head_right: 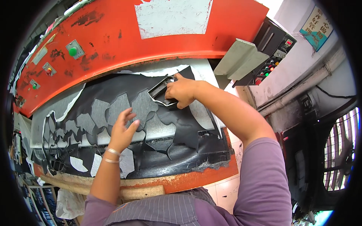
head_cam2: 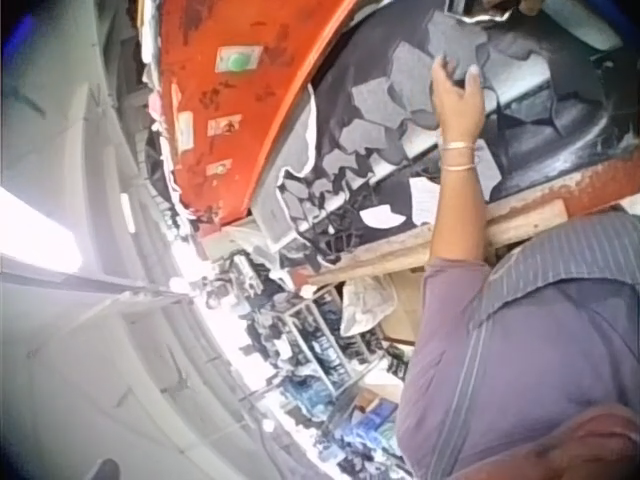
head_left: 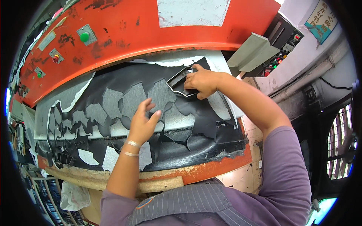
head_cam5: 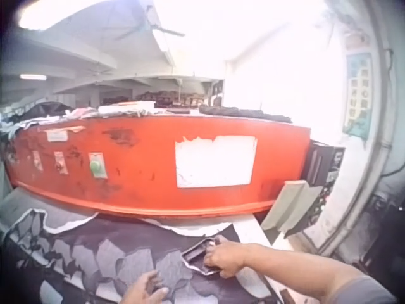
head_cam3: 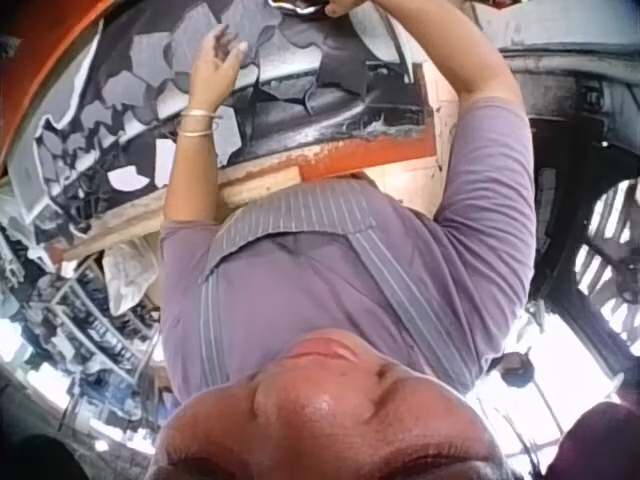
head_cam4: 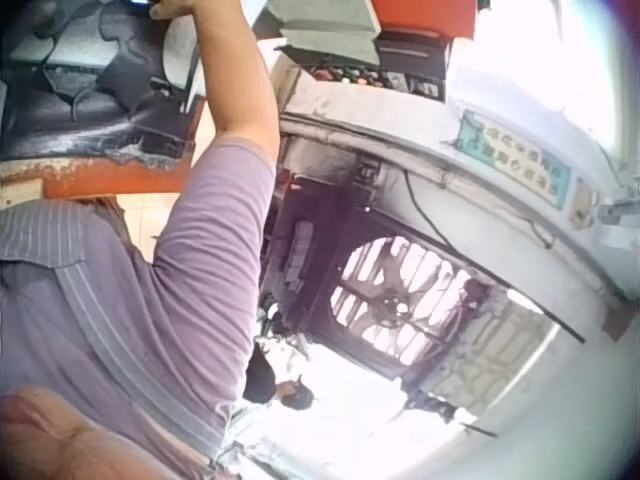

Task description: Using a hydraulic press machine and metal dies to cut shoe components from leather sheets.

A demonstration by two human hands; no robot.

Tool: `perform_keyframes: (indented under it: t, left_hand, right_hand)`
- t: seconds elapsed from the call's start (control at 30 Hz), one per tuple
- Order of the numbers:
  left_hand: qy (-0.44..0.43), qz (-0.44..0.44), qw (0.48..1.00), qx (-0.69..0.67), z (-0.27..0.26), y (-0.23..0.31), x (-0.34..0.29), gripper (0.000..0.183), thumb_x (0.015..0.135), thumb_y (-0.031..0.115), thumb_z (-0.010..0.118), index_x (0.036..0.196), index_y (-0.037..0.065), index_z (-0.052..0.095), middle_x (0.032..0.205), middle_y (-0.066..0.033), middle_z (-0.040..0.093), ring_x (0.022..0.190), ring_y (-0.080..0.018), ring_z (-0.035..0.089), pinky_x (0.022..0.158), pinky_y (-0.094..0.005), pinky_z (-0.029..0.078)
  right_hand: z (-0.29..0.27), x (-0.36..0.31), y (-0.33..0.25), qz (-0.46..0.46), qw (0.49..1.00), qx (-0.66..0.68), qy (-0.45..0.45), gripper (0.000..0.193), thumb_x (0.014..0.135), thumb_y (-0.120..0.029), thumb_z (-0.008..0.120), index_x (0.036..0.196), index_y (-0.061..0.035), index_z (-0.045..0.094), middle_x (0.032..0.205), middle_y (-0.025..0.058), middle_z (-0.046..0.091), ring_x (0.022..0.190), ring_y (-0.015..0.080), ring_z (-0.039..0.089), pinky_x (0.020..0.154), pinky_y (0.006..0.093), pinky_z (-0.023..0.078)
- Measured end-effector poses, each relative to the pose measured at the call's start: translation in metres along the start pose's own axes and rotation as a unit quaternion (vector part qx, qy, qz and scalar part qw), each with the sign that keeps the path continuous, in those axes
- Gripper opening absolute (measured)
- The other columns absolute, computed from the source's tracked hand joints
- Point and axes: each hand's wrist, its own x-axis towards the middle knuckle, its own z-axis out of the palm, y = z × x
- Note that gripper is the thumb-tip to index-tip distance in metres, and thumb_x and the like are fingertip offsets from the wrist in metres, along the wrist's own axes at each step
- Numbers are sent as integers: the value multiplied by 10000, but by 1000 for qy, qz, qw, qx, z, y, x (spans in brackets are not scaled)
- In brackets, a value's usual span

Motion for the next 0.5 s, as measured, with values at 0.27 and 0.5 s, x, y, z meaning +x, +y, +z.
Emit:
perform_keyframes:
  t: [0.27, 0.5]
  left_hand:
    - [-35, 4, 998, 45, 78, -21, 45, 851, 839, 149, 549, 1455, -64, 2, 1379, -253, 445, 1305, -339, 409, 1124, -497, 74]
    - [9, 12, 994, 108, 101, -25, 58, 823, 832, 125, 513, 1461, -58, 15, 1405, -213, 437, 1345, -272, 372, 1127, -488, 67]
  right_hand:
    - [44, -25, 37, -16, 991, -16, 132, 587, 715, -69, 668, 1285, -126, 539, 1317, 65, 532, 1278, 237, 422, 1072, 440, 271]
    - [120, -38, 62, 239, 858, 322, 321, 669, 792, -207, 709, 1392, -118, 428, 1362, 137, 503, 1304, 263, 406, 1092, 415, 220]
